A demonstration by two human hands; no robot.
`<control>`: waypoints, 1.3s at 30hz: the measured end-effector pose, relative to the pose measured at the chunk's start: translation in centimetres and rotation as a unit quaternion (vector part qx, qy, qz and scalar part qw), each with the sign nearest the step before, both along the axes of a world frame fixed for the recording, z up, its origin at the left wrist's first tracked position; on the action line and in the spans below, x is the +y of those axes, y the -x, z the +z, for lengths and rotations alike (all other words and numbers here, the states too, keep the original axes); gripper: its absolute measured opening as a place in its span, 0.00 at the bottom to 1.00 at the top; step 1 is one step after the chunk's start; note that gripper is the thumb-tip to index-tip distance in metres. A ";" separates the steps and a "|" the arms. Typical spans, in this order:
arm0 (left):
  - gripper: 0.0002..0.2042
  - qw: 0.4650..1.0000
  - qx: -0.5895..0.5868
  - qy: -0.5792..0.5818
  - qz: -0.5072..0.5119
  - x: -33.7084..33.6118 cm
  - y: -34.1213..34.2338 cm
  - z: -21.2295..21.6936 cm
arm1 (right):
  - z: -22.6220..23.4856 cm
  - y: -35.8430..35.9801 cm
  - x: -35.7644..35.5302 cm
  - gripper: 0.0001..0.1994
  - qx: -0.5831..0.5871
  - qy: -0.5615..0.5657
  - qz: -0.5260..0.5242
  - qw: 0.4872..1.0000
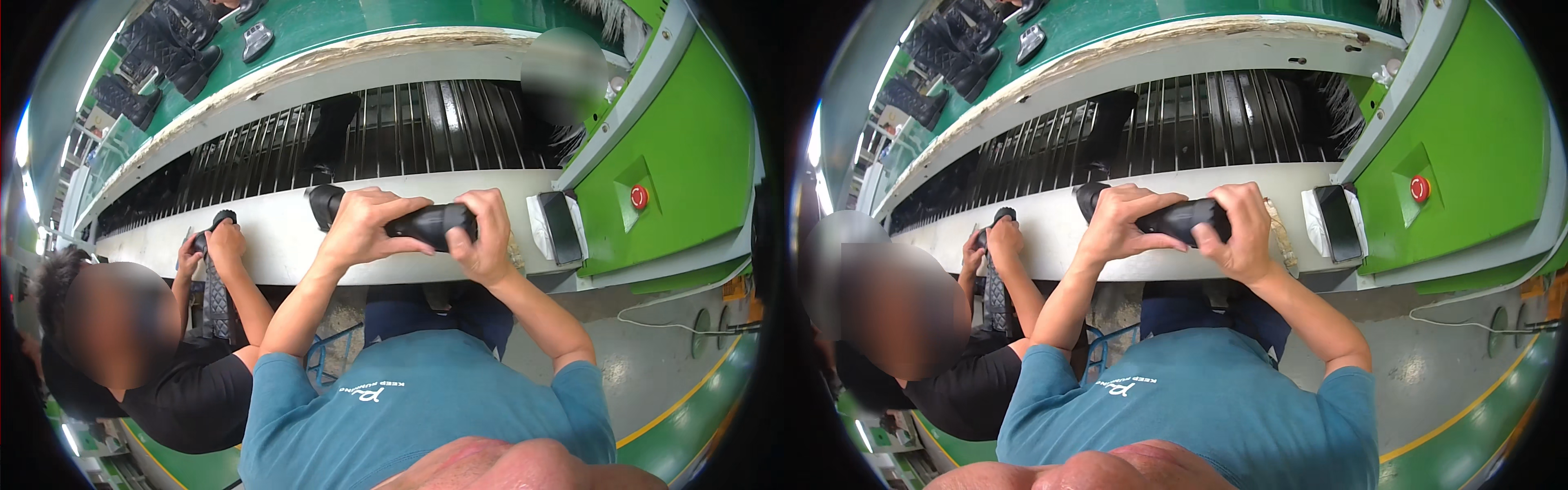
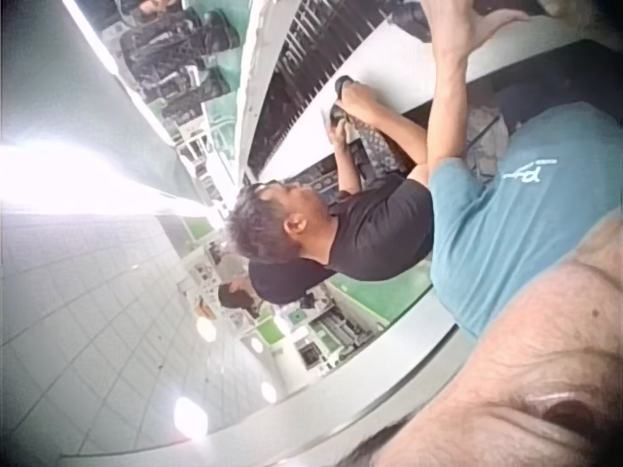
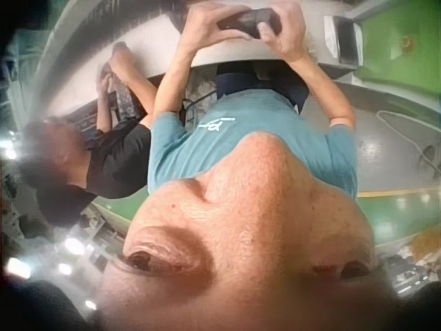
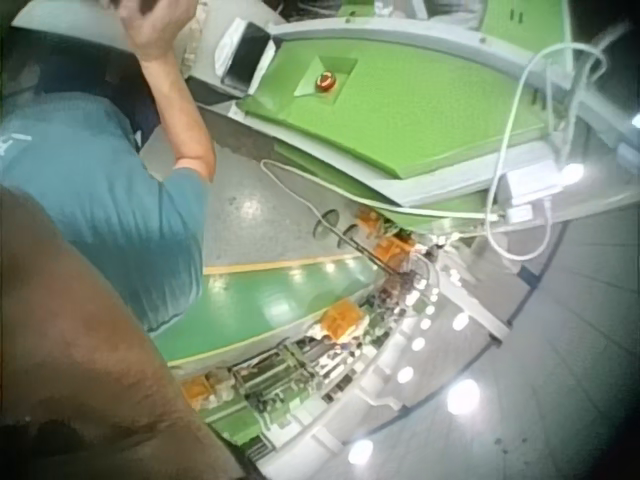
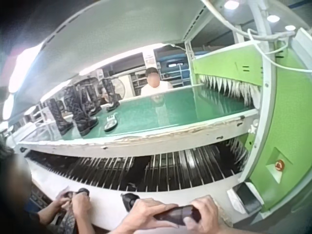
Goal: Checking and assembling black leather boots on a production line.
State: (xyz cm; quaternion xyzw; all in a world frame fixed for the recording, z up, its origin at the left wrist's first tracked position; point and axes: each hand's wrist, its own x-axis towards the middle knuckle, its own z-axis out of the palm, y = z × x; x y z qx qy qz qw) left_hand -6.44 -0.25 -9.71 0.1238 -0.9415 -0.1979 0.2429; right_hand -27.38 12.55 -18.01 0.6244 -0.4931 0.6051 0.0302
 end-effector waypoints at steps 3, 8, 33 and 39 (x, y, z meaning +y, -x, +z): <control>0.29 0.999 0.046 0.003 0.002 0.2 -2.3 -3.2 | 1.4 1.2 0.9 0.37 0.132 -0.020 0.028 0.991; 0.23 0.992 0.060 0.014 0.112 3.0 -6.3 -10.9 | -1.1 3.3 1.6 0.35 0.145 -0.119 0.117 0.975; 0.31 0.949 0.208 -0.116 0.207 7.0 -4.9 -16.3 | -0.6 1.0 -0.1 0.41 0.024 -0.372 0.122 0.920; 0.33 0.957 0.191 -0.106 0.188 6.9 -5.3 -15.2 | -0.2 3.3 0.2 0.59 -0.005 -0.491 0.135 0.861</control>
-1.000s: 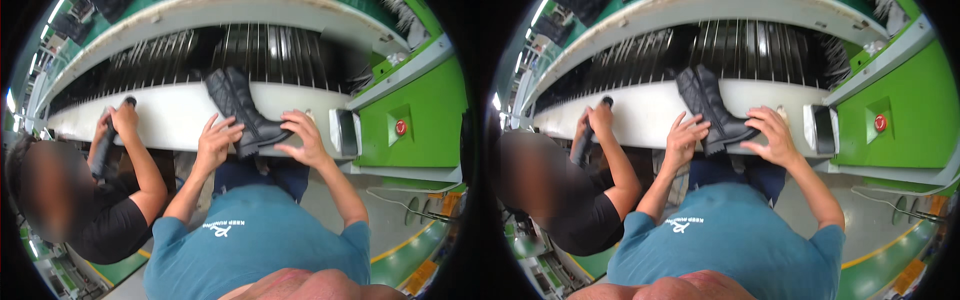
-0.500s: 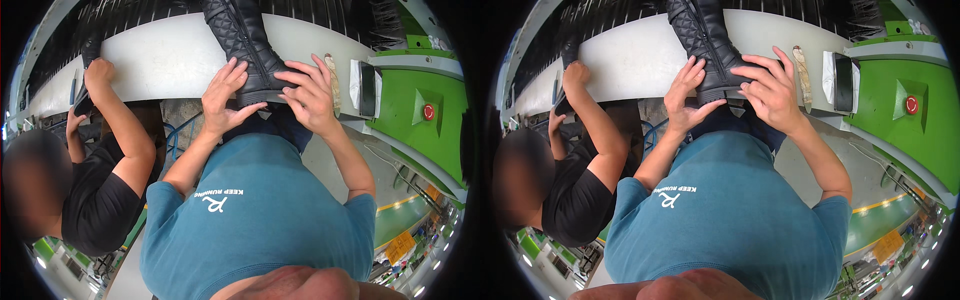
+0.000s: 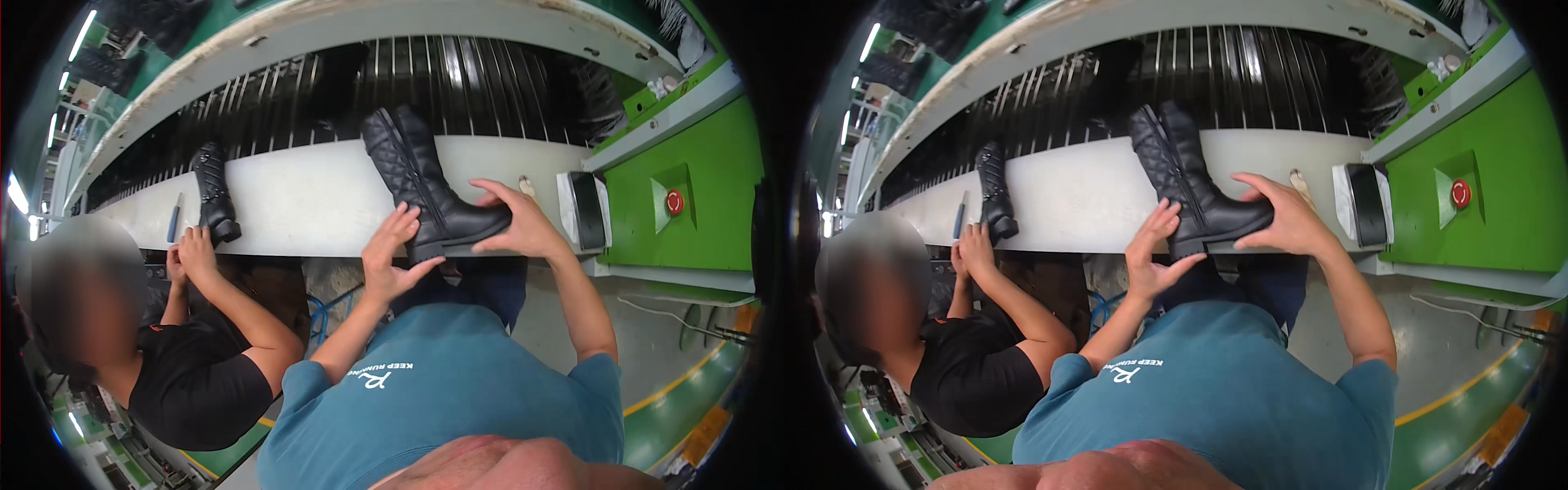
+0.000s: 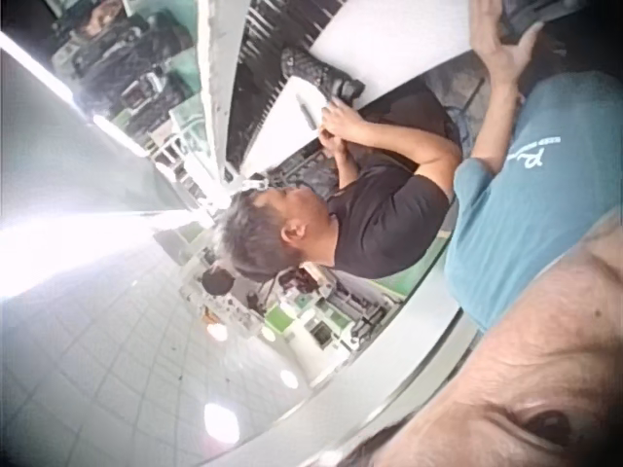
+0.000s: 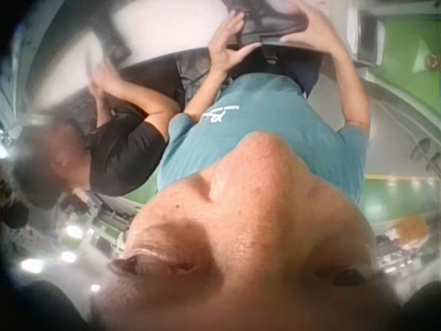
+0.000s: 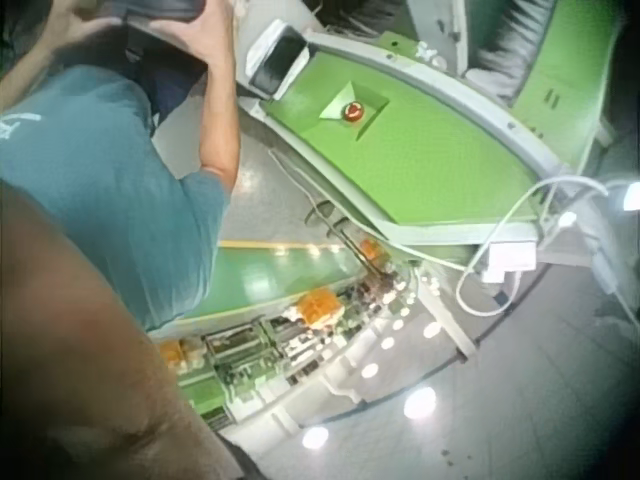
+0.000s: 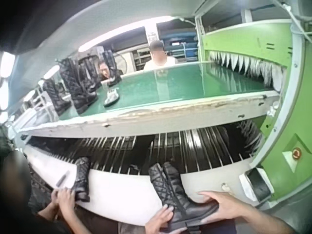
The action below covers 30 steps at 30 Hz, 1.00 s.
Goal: Checking and assembling black leather boots on a production line.
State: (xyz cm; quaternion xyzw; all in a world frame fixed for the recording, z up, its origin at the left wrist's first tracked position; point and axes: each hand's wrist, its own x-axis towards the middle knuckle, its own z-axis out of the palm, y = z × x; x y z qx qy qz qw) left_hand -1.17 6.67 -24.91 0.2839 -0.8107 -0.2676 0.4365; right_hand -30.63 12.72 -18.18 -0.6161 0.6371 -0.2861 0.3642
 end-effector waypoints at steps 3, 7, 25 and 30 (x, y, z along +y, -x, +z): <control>0.36 1.000 -0.004 0.012 -0.002 0.3 0.5 1.2 | 2.3 -0.4 0.6 0.56 0.007 0.112 0.013 0.994; 0.46 0.990 0.124 -0.050 -0.044 1.0 3.3 2.9 | 6.5 -2.9 0.1 0.53 0.061 0.310 0.090 0.944; 0.32 0.995 -0.090 0.027 0.042 -0.9 -2.9 2.3 | -4.1 -6.6 -0.5 0.20 0.108 0.370 0.033 0.922; 0.31 0.992 -0.117 0.041 0.037 -1.3 -1.6 2.6 | -4.1 -7.0 -0.8 0.20 0.128 0.380 0.032 0.916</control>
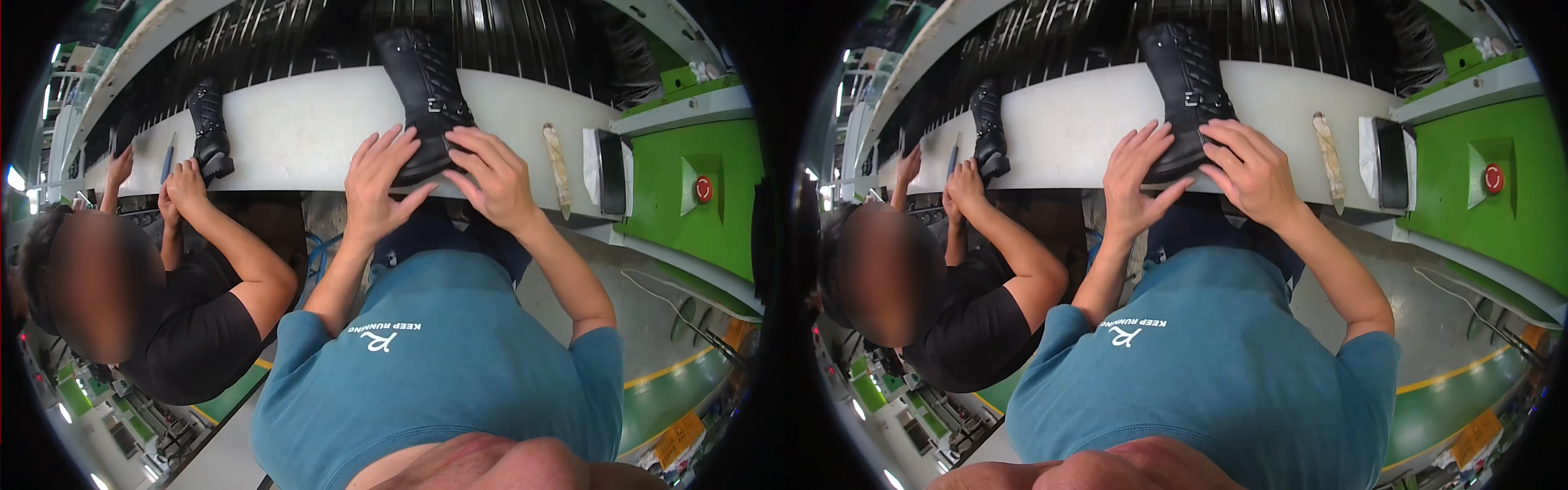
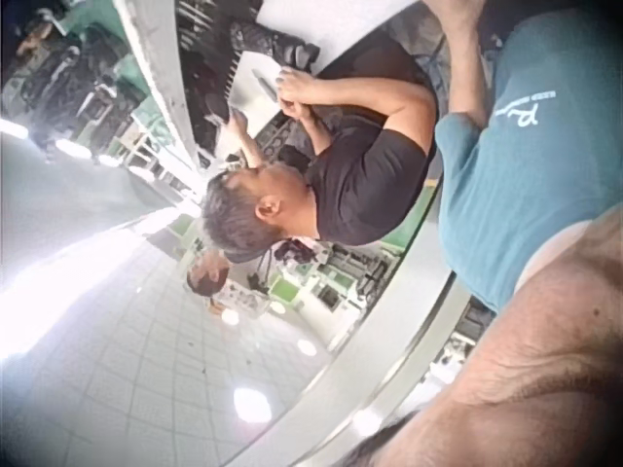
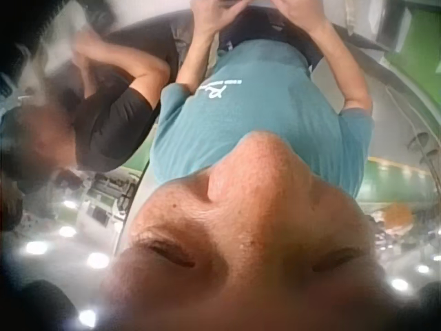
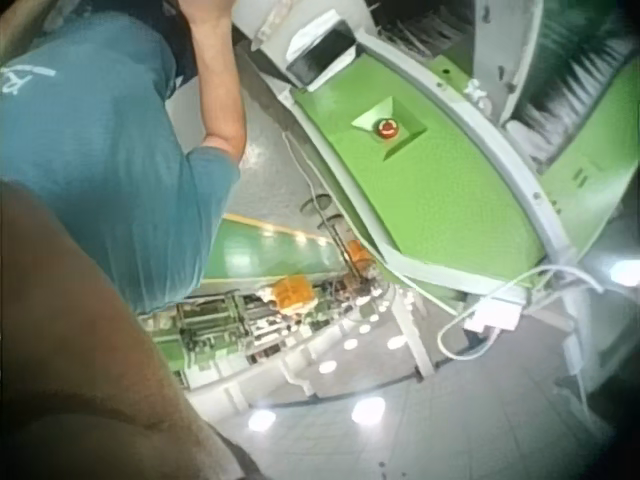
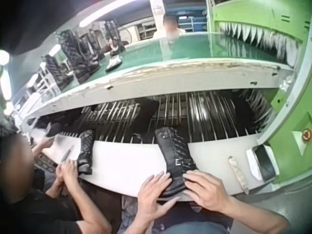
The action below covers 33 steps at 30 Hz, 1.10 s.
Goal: Checking and assembling black leather boots on a production line.
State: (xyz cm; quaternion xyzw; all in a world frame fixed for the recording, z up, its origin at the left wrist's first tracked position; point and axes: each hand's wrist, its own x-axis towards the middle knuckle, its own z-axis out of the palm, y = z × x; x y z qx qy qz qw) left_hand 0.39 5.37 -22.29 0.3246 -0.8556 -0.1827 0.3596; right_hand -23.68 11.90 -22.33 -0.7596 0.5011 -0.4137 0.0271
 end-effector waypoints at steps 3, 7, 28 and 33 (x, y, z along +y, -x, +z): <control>0.30 1.000 0.011 0.003 0.016 -0.2 0.7 -0.2 | -0.1 -0.2 -0.3 0.20 -0.009 -0.004 -0.006 1.000; 0.29 0.999 0.029 -0.001 0.029 -0.7 1.2 -0.3 | 0.1 0.1 -0.9 0.21 0.003 -0.010 -0.002 1.000; 0.20 0.993 0.081 0.056 0.067 1.0 1.4 -0.5 | 0.1 4.0 -3.7 0.44 -0.304 -0.108 -0.020 0.946; 0.24 0.982 0.118 0.146 -0.004 2.7 0.1 -1.3 | -2.3 2.9 -3.3 0.42 -0.678 -0.355 0.090 0.637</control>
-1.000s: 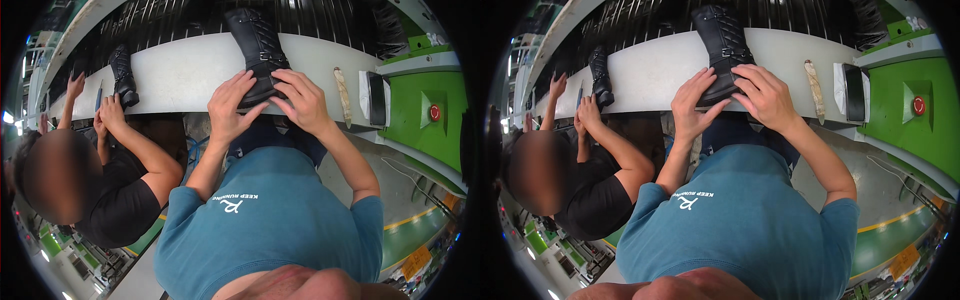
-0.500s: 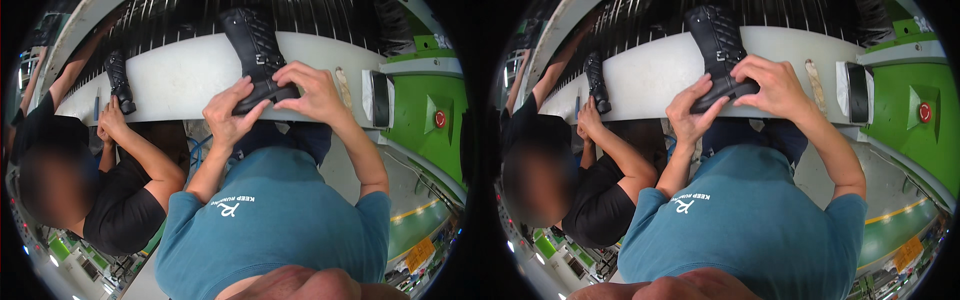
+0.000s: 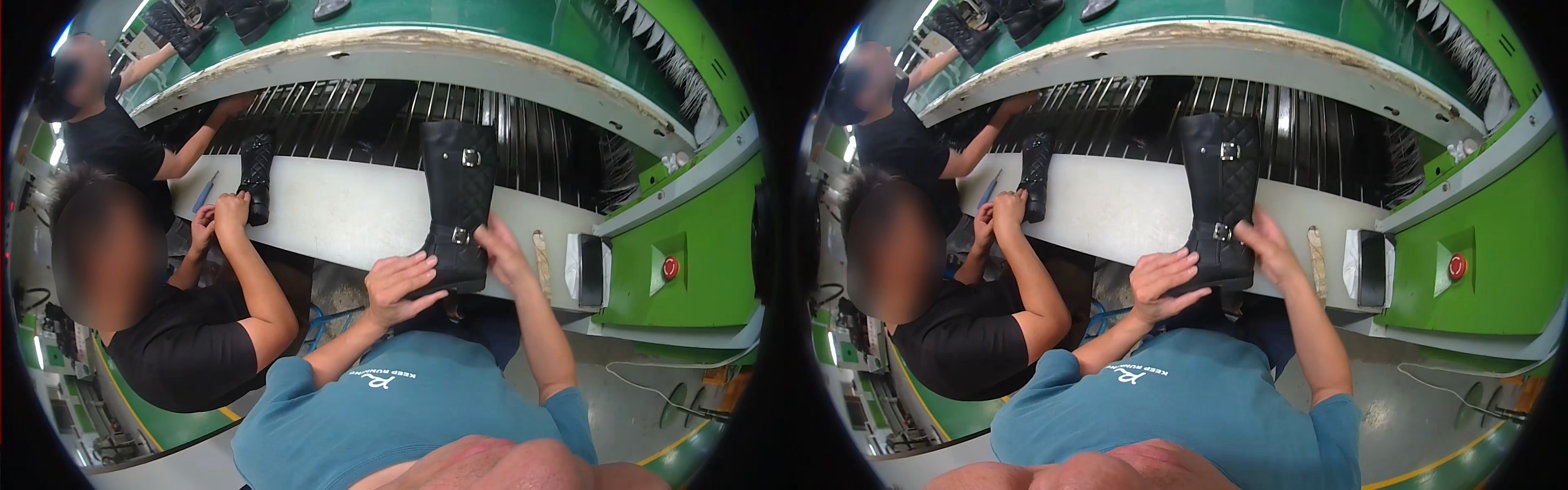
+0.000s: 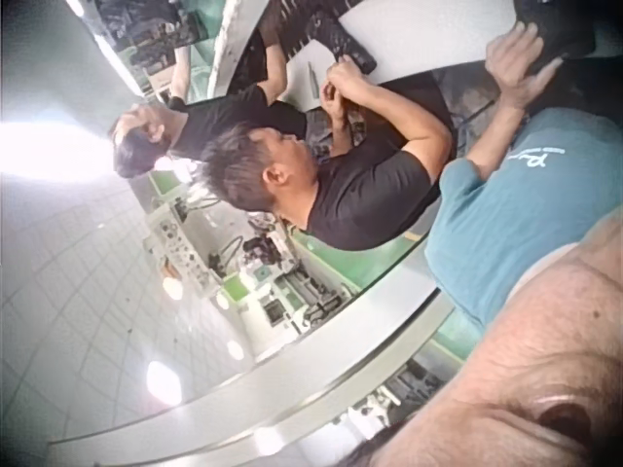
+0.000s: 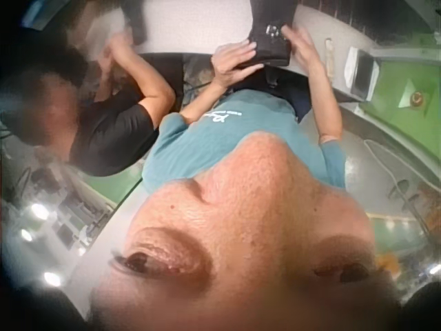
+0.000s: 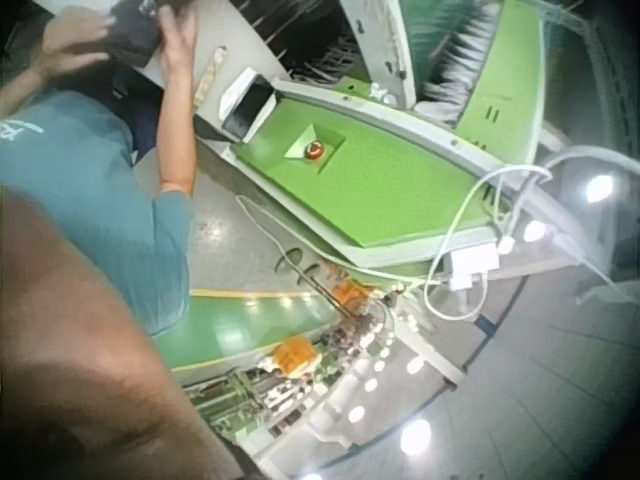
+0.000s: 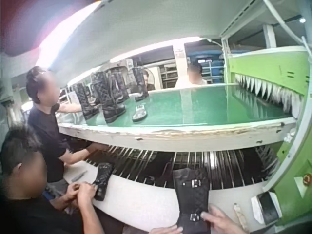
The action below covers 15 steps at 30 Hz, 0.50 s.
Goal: Checking and assembling black leather boots on a production line.
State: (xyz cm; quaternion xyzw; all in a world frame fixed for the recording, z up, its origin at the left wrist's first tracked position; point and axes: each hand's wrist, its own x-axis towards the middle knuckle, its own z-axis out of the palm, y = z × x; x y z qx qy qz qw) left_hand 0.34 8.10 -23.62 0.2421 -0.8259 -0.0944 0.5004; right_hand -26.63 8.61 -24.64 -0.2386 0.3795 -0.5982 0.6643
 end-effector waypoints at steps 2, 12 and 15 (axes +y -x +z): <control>0.24 1.000 -0.007 -0.002 0.000 0.3 -0.5 -0.1 | -0.4 -0.9 0.5 0.38 0.152 0.080 0.103 0.980; 0.14 0.955 0.209 -0.211 -0.017 -1.5 0.1 -1.0 | 1.2 -2.5 4.7 0.27 0.222 0.078 0.038 0.971; 0.20 0.946 0.218 -0.233 -0.062 -3.2 0.5 0.4 | 2.6 -3.3 5.6 0.25 0.180 0.082 -0.036 0.980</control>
